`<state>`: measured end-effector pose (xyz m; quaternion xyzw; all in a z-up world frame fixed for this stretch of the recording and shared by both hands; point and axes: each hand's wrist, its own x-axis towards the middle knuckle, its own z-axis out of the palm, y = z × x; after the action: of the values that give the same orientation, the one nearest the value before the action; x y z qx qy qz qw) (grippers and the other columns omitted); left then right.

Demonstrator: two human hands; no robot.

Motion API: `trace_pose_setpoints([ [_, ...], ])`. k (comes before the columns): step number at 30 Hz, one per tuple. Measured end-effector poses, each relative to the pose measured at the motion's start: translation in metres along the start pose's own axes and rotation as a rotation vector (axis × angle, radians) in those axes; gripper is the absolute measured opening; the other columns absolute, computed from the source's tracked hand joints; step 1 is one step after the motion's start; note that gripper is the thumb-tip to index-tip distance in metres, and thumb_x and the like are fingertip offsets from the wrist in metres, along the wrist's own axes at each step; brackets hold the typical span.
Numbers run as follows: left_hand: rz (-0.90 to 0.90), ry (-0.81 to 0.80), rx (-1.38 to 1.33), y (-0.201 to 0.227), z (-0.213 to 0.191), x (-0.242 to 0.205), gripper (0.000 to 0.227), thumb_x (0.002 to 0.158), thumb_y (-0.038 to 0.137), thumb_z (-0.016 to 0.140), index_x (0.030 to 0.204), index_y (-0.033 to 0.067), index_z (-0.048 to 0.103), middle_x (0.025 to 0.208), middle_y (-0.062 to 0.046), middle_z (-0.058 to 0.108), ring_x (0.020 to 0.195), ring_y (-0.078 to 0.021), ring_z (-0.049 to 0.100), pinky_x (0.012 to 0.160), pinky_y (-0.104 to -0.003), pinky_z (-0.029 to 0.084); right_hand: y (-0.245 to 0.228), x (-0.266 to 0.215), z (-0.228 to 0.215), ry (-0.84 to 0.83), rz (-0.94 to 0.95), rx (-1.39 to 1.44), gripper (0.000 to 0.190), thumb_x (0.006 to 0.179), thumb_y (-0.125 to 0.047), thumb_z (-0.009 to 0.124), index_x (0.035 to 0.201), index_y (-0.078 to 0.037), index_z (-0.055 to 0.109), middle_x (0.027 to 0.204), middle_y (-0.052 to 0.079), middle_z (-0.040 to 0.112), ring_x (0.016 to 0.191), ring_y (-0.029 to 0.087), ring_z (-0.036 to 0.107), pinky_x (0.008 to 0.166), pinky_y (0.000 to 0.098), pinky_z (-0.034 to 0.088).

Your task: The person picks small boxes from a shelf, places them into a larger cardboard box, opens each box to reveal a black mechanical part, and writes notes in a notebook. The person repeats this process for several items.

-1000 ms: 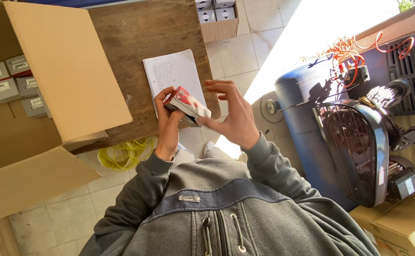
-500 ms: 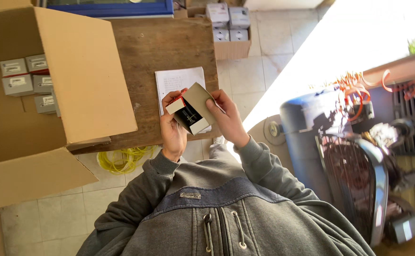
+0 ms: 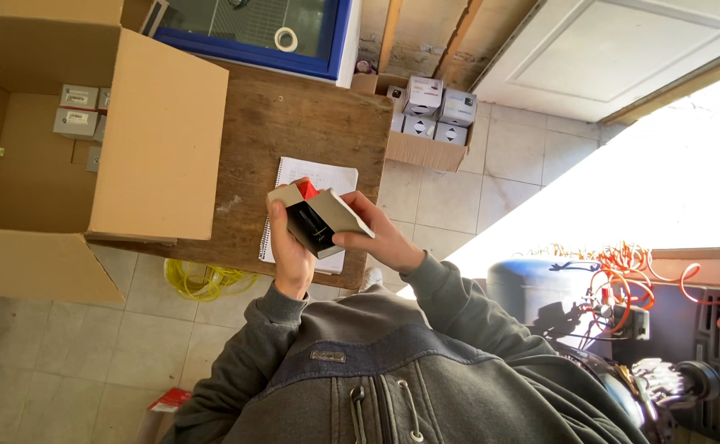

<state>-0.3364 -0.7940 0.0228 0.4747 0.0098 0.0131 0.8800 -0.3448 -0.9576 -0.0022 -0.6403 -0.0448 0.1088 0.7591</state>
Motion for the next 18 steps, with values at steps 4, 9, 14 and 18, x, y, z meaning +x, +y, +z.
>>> trace_pose_setpoints([
  [4,-0.062,0.098,-0.076,-0.005,-0.002,0.006,0.033,0.126,0.049,0.044,0.141,0.0224,0.055,0.149,-0.003,0.065,0.133,-0.0181,0.067,0.122,-0.038,0.052,-0.002,-0.004,-0.009,-0.136,-0.042,0.109,0.084,0.087,-0.025,0.105,0.156,-0.01,0.061,0.147,0.002,0.065,0.125,0.013,0.057,0.105,0.028,0.051],
  [9,-0.184,0.176,-0.166,-0.021,-0.039,0.024,0.031,0.117,0.044,0.052,0.138,0.0221,0.059,0.151,-0.008,0.073,0.13,-0.0262,0.076,0.117,-0.046,0.059,-0.002,-0.004,-0.004,-0.256,-0.058,-0.01,0.079,0.094,0.001,0.087,0.166,-0.007,0.056,0.183,0.024,0.038,0.147,0.038,0.06,0.116,0.0539,0.059],
  [14,-0.194,-0.015,-0.035,-0.004,-0.072,0.056,0.027,0.118,0.031,0.055,0.142,0.0191,0.055,0.155,-0.008,0.07,0.137,-0.0236,0.073,0.117,-0.041,0.059,0.014,0.002,0.012,-0.042,-0.111,0.079,0.072,0.096,0.0,0.086,0.163,-0.008,0.06,0.178,0.019,0.051,0.14,0.03,0.068,0.105,0.0427,0.064],
  [18,-0.209,-0.203,0.009,0.017,-0.088,0.069,0.027,0.115,0.019,0.058,0.142,0.0175,0.052,0.158,-0.007,0.061,0.136,-0.0202,0.069,0.119,-0.04,0.056,0.028,0.011,0.033,0.133,-0.194,0.276,0.068,0.106,-0.007,0.083,0.166,-0.005,0.05,0.172,0.022,0.058,0.131,0.026,0.074,0.099,0.0358,0.066],
])
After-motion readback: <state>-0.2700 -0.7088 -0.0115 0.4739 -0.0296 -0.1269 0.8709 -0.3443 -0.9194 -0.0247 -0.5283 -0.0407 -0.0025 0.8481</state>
